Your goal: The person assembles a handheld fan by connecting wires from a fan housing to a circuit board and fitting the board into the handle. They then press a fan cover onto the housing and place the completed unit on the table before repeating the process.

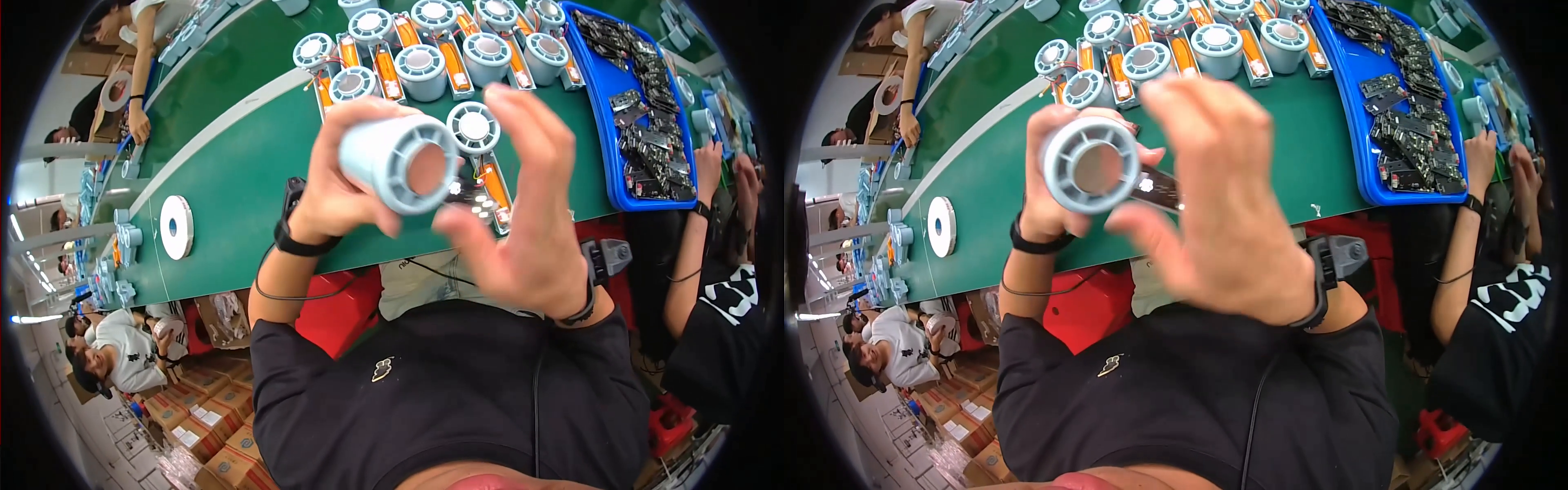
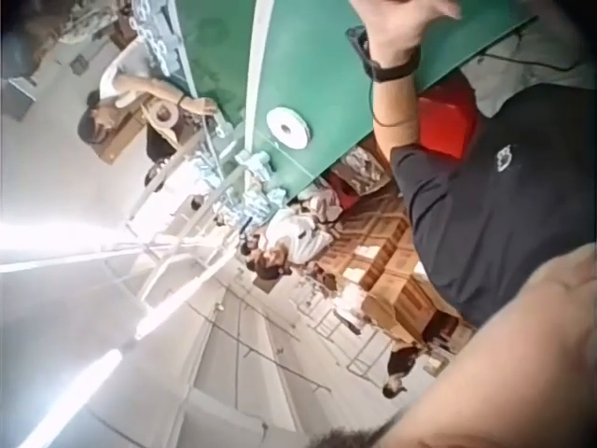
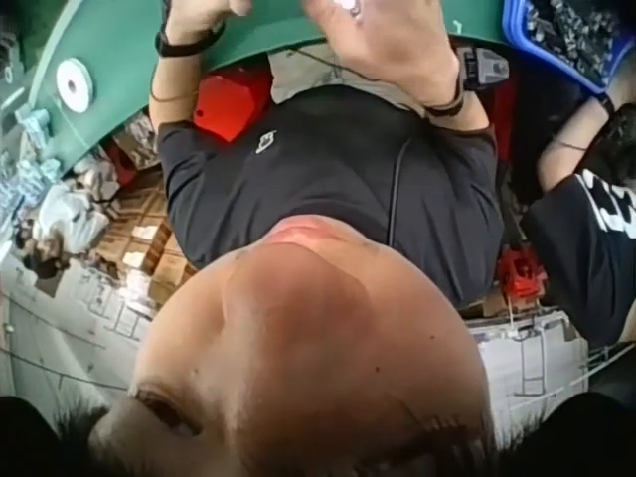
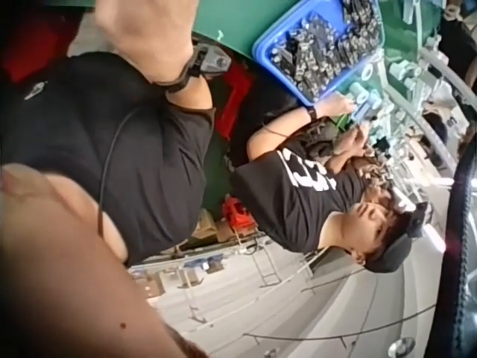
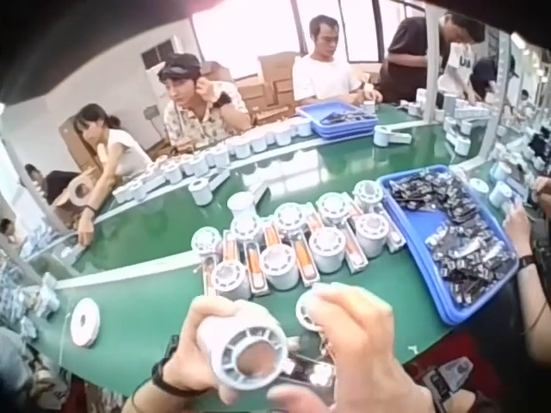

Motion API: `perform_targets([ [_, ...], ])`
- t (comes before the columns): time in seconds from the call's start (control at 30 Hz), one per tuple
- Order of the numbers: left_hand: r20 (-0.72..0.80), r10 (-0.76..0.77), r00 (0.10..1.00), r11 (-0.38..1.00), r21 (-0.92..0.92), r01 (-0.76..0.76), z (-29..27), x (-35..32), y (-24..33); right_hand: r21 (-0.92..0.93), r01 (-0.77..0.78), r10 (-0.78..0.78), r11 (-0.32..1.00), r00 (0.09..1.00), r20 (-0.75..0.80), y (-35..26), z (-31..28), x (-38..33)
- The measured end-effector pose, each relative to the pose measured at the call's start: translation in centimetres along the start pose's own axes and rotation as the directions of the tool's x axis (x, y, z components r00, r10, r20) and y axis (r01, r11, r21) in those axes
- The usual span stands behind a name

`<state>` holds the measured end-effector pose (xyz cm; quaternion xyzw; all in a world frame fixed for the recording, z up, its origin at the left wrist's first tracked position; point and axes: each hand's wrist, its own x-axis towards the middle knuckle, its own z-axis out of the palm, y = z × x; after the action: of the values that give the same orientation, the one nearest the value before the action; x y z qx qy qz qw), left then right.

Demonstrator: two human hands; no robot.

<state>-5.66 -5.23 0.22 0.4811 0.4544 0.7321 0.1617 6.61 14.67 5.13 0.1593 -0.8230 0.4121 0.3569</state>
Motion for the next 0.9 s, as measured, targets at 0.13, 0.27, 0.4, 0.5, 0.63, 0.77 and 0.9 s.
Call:
perform_targets([
  [0.13, -0.049, -0.214, 0.976, 0.89, -0.422, 0.174, -1.0, 0.3, -0.1, 0.193, -0.488, 0.38, 0.851, 0.827, 0.413, 1.5, -0.8, -0.6],
  [0.27, -0.059, -0.277, 0.959, 0.815, -0.544, 0.202, -1.5, 0.0, -0.2, 0.36, -0.685, 0.354, 0.634, 0.67, 0.653, 1.7, 0.2, -0.5],
  [0.4, -0.02, -0.273, 0.962, 0.857, -0.459, 0.234, -2.3, 0.1, -0.5, 0.394, -0.728, 0.318, 0.561, 0.629, 0.709, 2.3, 1.2, -0.1],
  [0.5, -0.046, -0.303, 0.952, 0.909, -0.312, 0.275, -1.7, 0.1, -0.1, 0.42, -0.761, 0.344, 0.493, 0.615, 0.71, 2.4, 1.9, -0.3],
  [0.63, -0.028, -0.491, 0.87, 0.871, -0.013, 0.491, -1.0, 0.6, 0.6, 0.373, -0.715, 0.496, 0.592, 0.687, 0.53, 2.0, 2.2, -0.4],
  [0.77, -0.262, -0.364, 0.894, 0.917, -0.267, 0.295, 2.7, -0.4, -0.4, 0.43, -0.612, 0.445, 0.664, 0.785, 0.431, 1.7, 3.0, -0.9],
  [0.9, -0.412, -0.247, 0.877, 0.959, -0.235, 0.16, 4.0, -2.4, 0.5, 0.328, -0.523, 0.367, 0.787, 0.824, 0.432, 1.0, 3.1, -0.6],
])
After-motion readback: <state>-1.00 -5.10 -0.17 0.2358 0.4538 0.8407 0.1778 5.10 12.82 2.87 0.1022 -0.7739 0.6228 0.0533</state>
